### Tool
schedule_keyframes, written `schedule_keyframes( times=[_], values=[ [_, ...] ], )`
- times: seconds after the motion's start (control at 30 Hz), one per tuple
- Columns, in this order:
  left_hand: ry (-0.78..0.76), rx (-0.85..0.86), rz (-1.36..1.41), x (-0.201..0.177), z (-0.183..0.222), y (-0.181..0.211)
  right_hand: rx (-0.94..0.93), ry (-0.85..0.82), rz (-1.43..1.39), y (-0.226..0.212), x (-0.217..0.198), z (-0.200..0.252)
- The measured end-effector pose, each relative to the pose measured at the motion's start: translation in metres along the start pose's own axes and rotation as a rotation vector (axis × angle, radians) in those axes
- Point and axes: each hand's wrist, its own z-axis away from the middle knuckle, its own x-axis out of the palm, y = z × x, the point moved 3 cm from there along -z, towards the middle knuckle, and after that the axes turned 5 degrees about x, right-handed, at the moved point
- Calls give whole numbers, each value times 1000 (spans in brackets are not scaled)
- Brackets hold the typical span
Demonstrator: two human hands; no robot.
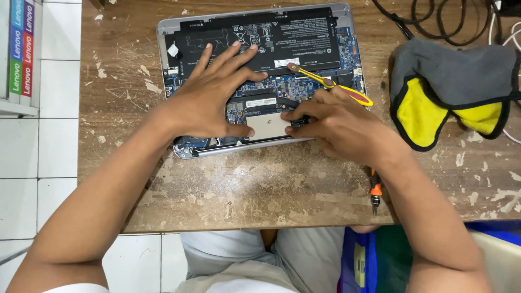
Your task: The person is repairing a laptop by unscrewing a small metal shield from the motherboard, repositioning it, and attempting to screw it back into place.
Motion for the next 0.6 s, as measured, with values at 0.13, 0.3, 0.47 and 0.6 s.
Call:
schedule_keyframes(
  times=[0.13, 0.3, 0.47, 0.6],
  values=[
    [-5, -38, -58, 0, -5, 8, -2, 38, -55, 1, -3, -1],
    [-49, -175, -51, 1, -9, 17, 4, 10, -86, 1, -3, -3],
    [-49, -218, -47, 2, -11, 24, -7, 3, -187, 3, -6, -5],
    [-21, -265, -57, 7, -13, 27, -23, -13, -215, 3, -3, -6]
  ],
)
